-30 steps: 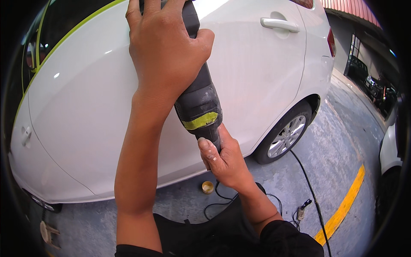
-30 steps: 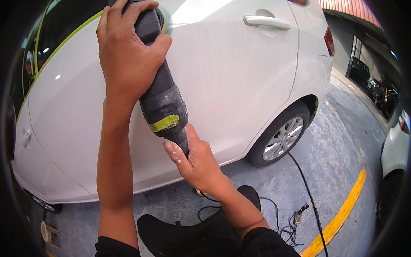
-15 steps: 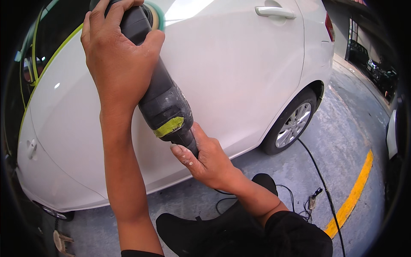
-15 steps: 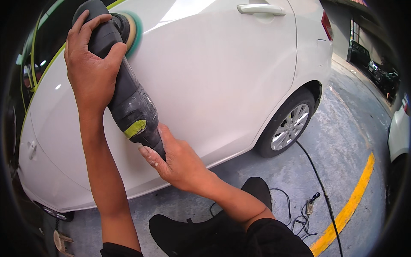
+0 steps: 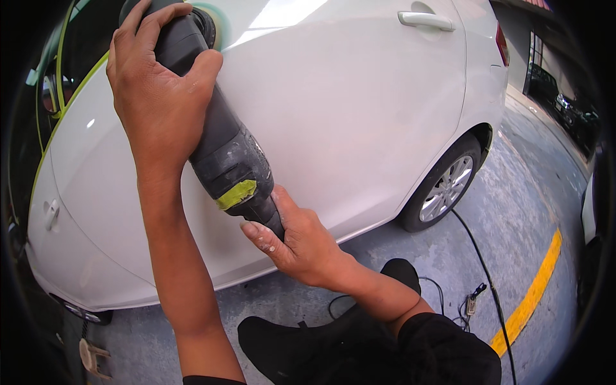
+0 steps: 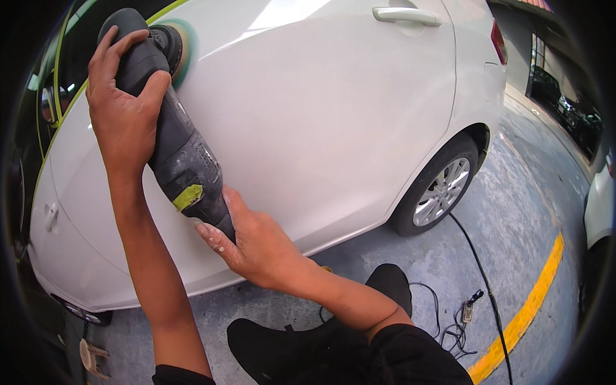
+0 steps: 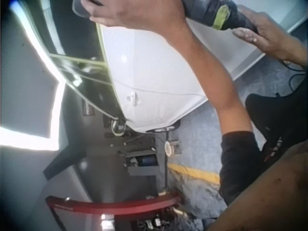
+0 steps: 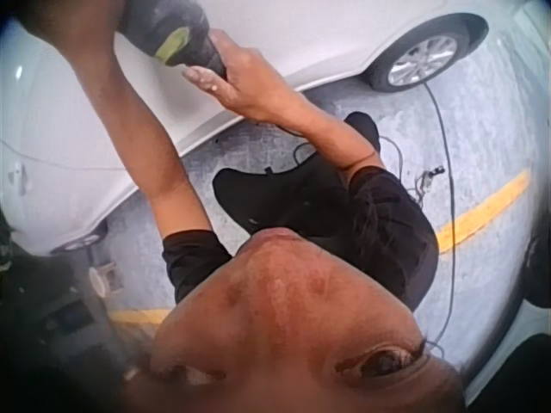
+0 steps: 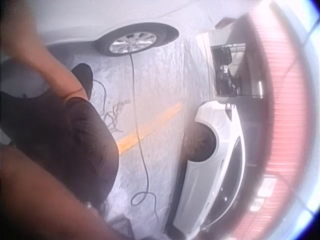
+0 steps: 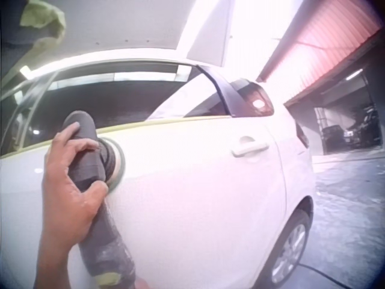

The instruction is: The person uses a rotary polisher with a green pad to buff the side panel of a white car. They periodically stop to apply more polishing compound from a small yellow container onto the pad before resuming the buffing motion across the vehicle's surface.

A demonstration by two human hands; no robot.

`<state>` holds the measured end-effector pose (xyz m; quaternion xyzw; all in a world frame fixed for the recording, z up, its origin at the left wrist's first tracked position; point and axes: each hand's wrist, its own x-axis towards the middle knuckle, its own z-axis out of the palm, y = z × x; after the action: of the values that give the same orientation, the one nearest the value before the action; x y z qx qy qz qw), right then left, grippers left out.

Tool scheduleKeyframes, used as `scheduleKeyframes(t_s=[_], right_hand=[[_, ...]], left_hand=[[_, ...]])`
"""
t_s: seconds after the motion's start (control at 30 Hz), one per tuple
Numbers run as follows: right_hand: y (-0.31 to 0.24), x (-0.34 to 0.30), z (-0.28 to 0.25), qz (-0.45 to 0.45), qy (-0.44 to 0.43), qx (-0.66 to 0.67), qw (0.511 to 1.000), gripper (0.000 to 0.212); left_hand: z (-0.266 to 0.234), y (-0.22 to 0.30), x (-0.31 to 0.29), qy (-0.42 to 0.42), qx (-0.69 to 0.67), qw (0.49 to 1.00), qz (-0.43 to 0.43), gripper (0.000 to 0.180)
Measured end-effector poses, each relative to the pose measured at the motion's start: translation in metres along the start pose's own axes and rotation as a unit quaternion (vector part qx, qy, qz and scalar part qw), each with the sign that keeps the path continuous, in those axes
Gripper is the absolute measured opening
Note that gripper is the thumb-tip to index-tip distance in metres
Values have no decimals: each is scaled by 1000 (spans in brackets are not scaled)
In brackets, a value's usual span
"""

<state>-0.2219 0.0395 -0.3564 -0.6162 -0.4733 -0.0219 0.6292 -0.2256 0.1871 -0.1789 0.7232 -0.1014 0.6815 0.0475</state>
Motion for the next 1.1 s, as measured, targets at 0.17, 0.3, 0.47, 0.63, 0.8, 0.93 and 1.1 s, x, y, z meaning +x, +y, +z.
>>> scheduleKeyframes(t_s=[0.17, 0.3, 0.47, 0.63, 0.8, 0.93, 1.1], right_hand=[[4, 2, 10, 7, -12, -2, 1000, 62], [16, 5, 10, -1, -28, 14, 1000, 62], [6, 8, 33, -10, -8, -9, 1000, 44], [32, 8, 15, -25, -43, 14, 999, 64], [38, 11, 18, 9, -92, 44, 995, 67], [54, 23, 21, 31, -134, 81, 987, 66], [57, 23, 15, 9, -115, 123, 986, 73]], left_hand=[[-7, -11, -8, -2, -3, 1000, -9, 54], [-7, -18, -15, 2, 6, 1000, -8, 54], [-28, -35, -16, 12, 32, 999, -24, 53], [-10, -30, -31, 23, 71, 997, -33, 52], [-18, -35, -43, 32, 61, 996, -60, 51], [-25, -40, -48, 41, 107, 991, -64, 51], [-18, -32, -46, 42, 94, 994, -48, 52]])
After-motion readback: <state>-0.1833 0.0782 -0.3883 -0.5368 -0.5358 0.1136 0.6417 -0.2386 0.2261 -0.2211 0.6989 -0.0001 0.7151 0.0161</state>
